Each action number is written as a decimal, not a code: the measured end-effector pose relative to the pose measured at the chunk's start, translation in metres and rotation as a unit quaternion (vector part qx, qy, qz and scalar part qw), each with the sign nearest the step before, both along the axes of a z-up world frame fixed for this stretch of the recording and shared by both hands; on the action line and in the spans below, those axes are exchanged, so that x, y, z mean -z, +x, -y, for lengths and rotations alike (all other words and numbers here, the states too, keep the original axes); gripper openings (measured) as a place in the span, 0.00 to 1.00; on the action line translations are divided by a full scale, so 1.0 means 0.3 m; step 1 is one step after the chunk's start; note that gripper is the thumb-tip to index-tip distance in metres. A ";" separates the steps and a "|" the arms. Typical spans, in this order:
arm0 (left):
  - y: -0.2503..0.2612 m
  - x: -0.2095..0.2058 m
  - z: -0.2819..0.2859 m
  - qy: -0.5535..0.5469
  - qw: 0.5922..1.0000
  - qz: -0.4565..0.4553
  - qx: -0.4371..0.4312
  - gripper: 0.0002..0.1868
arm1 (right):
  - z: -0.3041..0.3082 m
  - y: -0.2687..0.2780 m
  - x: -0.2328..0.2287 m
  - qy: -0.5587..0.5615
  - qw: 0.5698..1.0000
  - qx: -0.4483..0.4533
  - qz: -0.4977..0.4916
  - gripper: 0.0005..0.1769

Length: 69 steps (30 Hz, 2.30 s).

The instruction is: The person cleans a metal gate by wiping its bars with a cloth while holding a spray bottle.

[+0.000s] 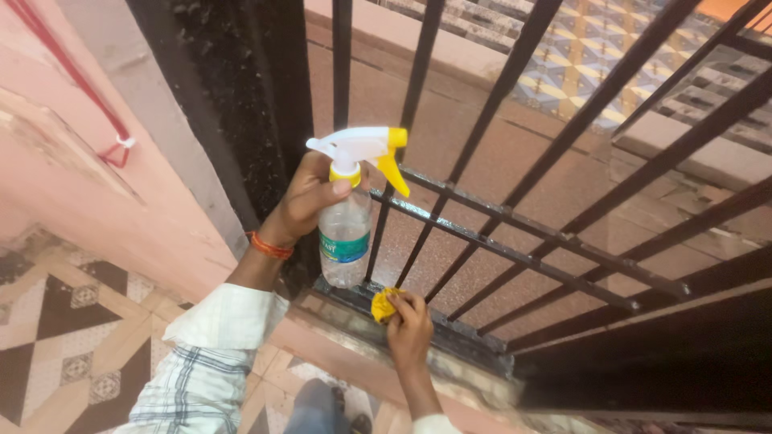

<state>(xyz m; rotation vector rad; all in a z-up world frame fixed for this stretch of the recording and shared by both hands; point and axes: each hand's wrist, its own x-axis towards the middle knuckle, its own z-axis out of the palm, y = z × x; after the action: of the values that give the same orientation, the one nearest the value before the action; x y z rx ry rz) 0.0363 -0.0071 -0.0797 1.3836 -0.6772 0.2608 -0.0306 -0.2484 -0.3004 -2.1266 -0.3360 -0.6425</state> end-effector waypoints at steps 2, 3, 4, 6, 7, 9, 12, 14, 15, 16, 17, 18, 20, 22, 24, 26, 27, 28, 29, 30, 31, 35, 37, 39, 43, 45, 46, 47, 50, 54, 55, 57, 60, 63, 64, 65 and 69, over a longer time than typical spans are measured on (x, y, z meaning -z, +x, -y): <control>-0.001 -0.012 0.004 -0.007 1.000 0.018 -0.003 0.19 | -0.003 -0.005 -0.016 0.006 1.000 0.015 0.016 0.21; 0.000 -0.014 0.010 -0.005 1.000 0.017 0.001 0.19 | 0.005 -0.021 -0.047 0.001 0.999 0.029 0.025 0.21; 0.000 -0.017 0.010 -0.026 0.999 0.003 0.019 0.20 | 0.004 -0.026 -0.091 0.003 0.999 0.033 0.024 0.21; 0.002 -0.024 0.018 -0.051 0.998 -0.014 0.040 0.22 | 0.008 -0.009 -0.212 0.023 0.993 0.023 0.111 0.22; -0.002 -0.025 0.018 -0.050 0.998 -0.009 0.035 0.24 | 0.010 0.002 -0.273 0.020 0.994 0.023 0.108 0.22; -0.013 -0.015 0.019 -0.055 0.998 -0.010 0.030 0.26 | 0.012 0.022 -0.369 0.021 0.980 0.024 0.197 0.19; -0.006 -0.026 0.004 -0.049 0.998 -0.045 0.018 0.26 | -0.026 0.055 -0.444 0.000 0.973 0.018 0.230 0.20; -0.002 -0.019 0.002 -0.019 0.999 -0.027 0.009 0.22 | -0.029 0.047 -0.423 -0.007 0.975 0.022 0.222 0.20; -0.002 -0.017 -0.002 -0.016 0.999 -0.028 0.007 0.22 | -0.032 0.047 -0.395 -0.014 0.976 0.023 0.215 0.20; 0.003 -0.015 -0.001 -0.015 1.000 -0.004 0.008 0.19 | -0.031 0.050 -0.356 -0.010 0.977 0.022 0.214 0.20; 0.004 -0.009 0.004 -0.017 1.000 0.018 0.013 0.17 | -0.021 0.047 -0.304 -0.018 0.981 0.014 0.195 0.20; 0.004 -0.005 0.001 -0.015 1.000 0.014 0.014 0.17 | -0.018 0.042 -0.244 -0.026 0.984 0.005 0.175 0.20; 0.002 -0.003 -0.006 -0.016 1.000 0.011 0.017 0.17 | -0.017 0.036 -0.126 -0.034 0.991 -0.006 0.132 0.20; 0.004 0.003 -0.003 -0.028 0.999 -0.002 0.020 0.18 | 0.009 0.019 -0.044 -0.049 0.995 -0.018 0.089 0.20; 0.002 0.000 0.000 -0.035 0.999 -0.012 0.022 0.20 | 0.032 0.014 -0.025 -0.078 0.995 -0.022 0.051 0.22; 0.004 -0.010 0.007 -0.027 0.999 0.010 0.017 0.19 | 0.064 0.009 -0.091 -0.053 0.994 0.003 0.095 0.23; 0.002 -0.013 0.009 -0.028 0.999 0.008 0.018 0.19 | 0.088 -0.010 -0.145 -0.031 0.990 0.030 0.135 0.23; 0.001 -0.017 0.004 -0.042 0.999 -0.001 0.019 0.24 | 0.105 -0.016 -0.206 0.003 0.985 0.042 0.167 0.23; -0.001 -0.008 0.016 -0.059 0.998 -0.015 0.023 0.30 | 0.131 -0.024 -0.269 0.032 0.979 0.057 0.196 0.23; 0.001 0.002 0.029 -0.062 0.997 -0.022 0.027 0.30 | 0.154 -0.029 -0.329 0.023 0.972 0.076 0.223 0.23; 0.003 0.003 0.025 -0.057 0.998 -0.017 0.019 0.30 | 0.162 -0.024 -0.385 0.016 0.963 0.094 0.251 0.23; -0.018 0.004 0.009 -0.008 0.999 -0.035 -0.003 0.27 | 0.165 0.045 -0.497 0.038 0.968 0.063 0.240 0.22; -0.036 -0.009 0.053 -0.002 1.000 -0.014 -0.020 0.32 | 0.166 0.055 -0.490 0.040 0.962 0.033 0.267 0.22; -0.075 -0.022 0.112 0.001 0.997 0.005 -0.071 0.37 | 0.175 0.041 -0.453 0.037 0.969 0.040 0.241 0.21; -0.158 -0.037 0.220 0.057 0.959 0.137 -0.241 0.34 | 0.173 0.028 -0.364 0.027 0.982 0.025 0.186 0.20; -0.175 -0.049 0.226 0.151 0.919 0.203 -0.303 0.29 | 0.170 0.021 -0.355 0.033 0.985 0.028 0.165 0.21; -0.178 -0.054 0.228 0.180 0.902 0.223 -0.323 0.28 | 0.168 0.015 -0.362 0.041 0.988 0.034 0.146 0.22; -0.168 -0.064 0.219 0.197 0.902 0.197 -0.329 0.30 | 0.170 0.013 -0.378 0.040 0.988 0.031 0.144 0.22; -0.169 -0.090 0.215 0.242 0.884 0.178 -0.358 0.30 | 0.184 0.035 -0.468 0.032 0.981 0.015 0.193 0.20; -0.173 -0.108 0.241 0.295 0.857 0.224 -0.357 0.28 | 0.178 0.053 -0.533 0.029 0.977 0.026 0.208 0.22; -0.161 -0.113 0.246 0.294 0.858 0.221 -0.358 0.28 | 0.176 0.055 -0.524 0.022 0.975 0.023 0.221 0.21; -0.126 -0.120 0.247 0.318 0.867 0.193 -0.332 0.27 | 0.179 0.051 -0.478 0.021 0.978 0.014 0.209 0.21; -0.118 -0.121 0.244 0.354 0.852 0.202 -0.330 0.24 | 0.178 0.039 -0.353 0.026 0.987 0.010 0.161 0.21; -0.122 -0.126 0.230 0.371 0.841 0.218 -0.329 0.23 | 0.173 0.041 -0.241 0.032 0.992 0.010 0.122 0.20; -0.120 -0.126 0.229 0.373 0.840 0.218 -0.328 0.23 | 0.173 0.036 -0.223 0.034 0.992 0.003 0.120 0.20; -0.113 -0.128 0.229 0.364 0.838 0.237 -0.330 0.23 | 0.176 0.030 -0.220 0.036 0.992 0.004 0.121 0.20; -0.090 -0.121 0.237 0.360 0.826 0.268 -0.341 0.21 | 0.190 0.027 -0.322 0.029 0.991 0.023 0.127 0.22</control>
<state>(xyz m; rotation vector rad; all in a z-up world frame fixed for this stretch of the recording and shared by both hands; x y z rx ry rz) 0.0094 -0.0782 -0.0434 2.3087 -0.7445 1.0854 -0.0224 -0.3055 -0.2039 -2.0053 -0.4029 -0.9424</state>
